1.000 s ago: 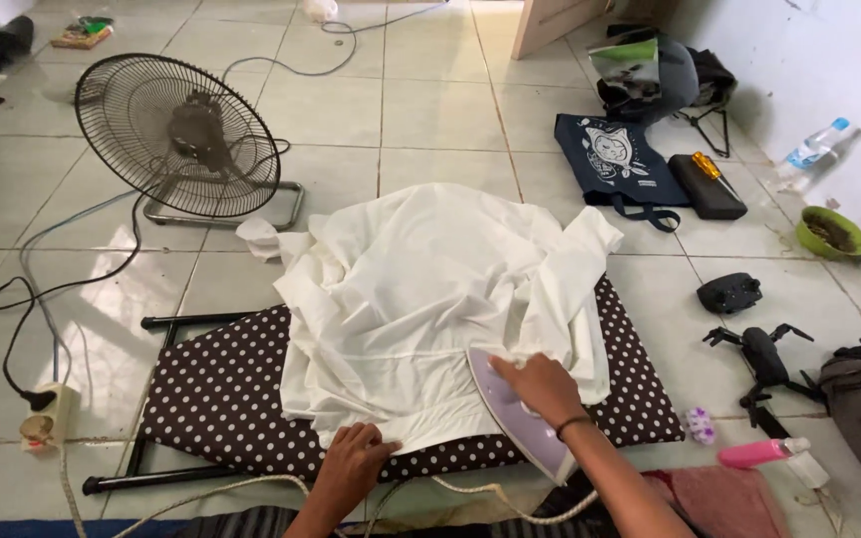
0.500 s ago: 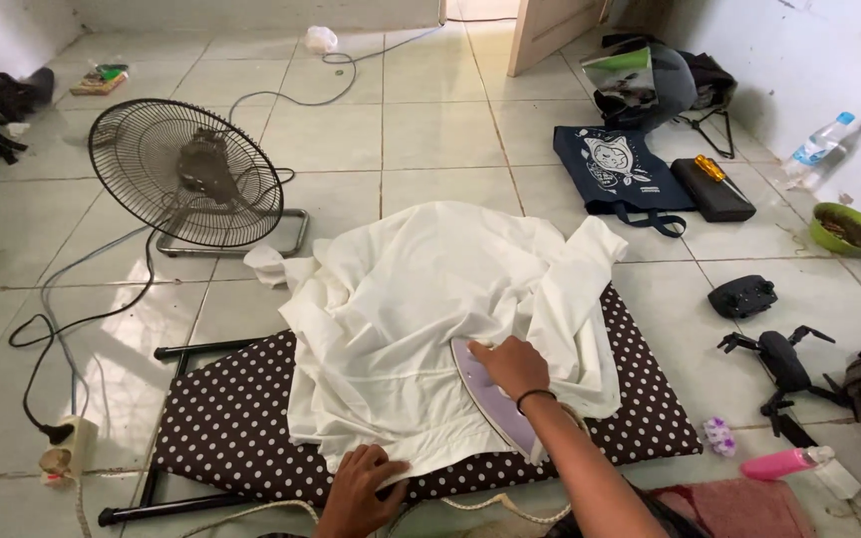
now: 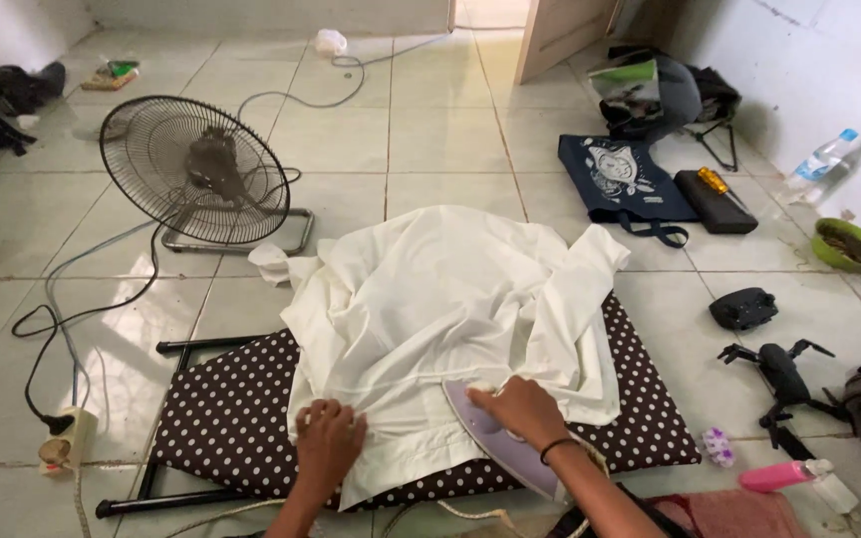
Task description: Ironing a white long-sleeved shirt on an ironing board placed on the floor.
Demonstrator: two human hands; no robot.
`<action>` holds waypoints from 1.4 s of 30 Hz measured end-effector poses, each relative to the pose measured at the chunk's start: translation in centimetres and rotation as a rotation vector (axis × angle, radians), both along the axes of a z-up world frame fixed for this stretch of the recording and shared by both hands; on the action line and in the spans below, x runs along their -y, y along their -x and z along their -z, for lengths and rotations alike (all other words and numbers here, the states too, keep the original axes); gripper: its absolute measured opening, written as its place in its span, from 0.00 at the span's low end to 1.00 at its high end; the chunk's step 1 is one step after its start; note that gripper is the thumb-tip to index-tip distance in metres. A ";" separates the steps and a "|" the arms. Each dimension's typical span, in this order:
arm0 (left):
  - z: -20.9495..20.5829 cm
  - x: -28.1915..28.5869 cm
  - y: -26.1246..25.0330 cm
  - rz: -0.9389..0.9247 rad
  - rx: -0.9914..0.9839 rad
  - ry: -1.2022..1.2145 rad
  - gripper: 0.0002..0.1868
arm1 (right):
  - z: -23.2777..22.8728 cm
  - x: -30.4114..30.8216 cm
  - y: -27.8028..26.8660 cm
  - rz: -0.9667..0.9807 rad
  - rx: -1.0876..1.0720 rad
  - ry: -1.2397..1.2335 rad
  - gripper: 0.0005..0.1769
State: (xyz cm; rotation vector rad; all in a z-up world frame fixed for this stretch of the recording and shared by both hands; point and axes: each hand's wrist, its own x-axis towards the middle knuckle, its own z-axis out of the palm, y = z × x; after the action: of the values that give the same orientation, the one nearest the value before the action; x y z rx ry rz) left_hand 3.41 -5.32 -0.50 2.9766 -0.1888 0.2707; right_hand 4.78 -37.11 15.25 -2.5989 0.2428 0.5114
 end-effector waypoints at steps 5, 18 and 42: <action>0.5 -2.2 0.3 -0.100 -0.097 0.085 0.15 | 1.5 -1.4 -2.9 -0.018 0.080 0.010 0.41; -0.6 -1.4 -0.6 -0.409 0.093 0.848 0.14 | 2.8 -4.1 -6.8 -0.052 0.109 0.020 0.44; 0.6 -3.8 -1.5 -0.351 0.036 1.323 0.16 | 2.2 -14.4 -6.2 -0.401 0.164 0.113 0.46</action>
State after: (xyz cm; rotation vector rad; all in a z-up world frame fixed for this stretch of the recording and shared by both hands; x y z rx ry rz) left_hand 4.86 -1.48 -1.12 1.6642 0.3771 0.3107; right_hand 10.99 -22.72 13.05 -2.7911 -0.3196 0.4240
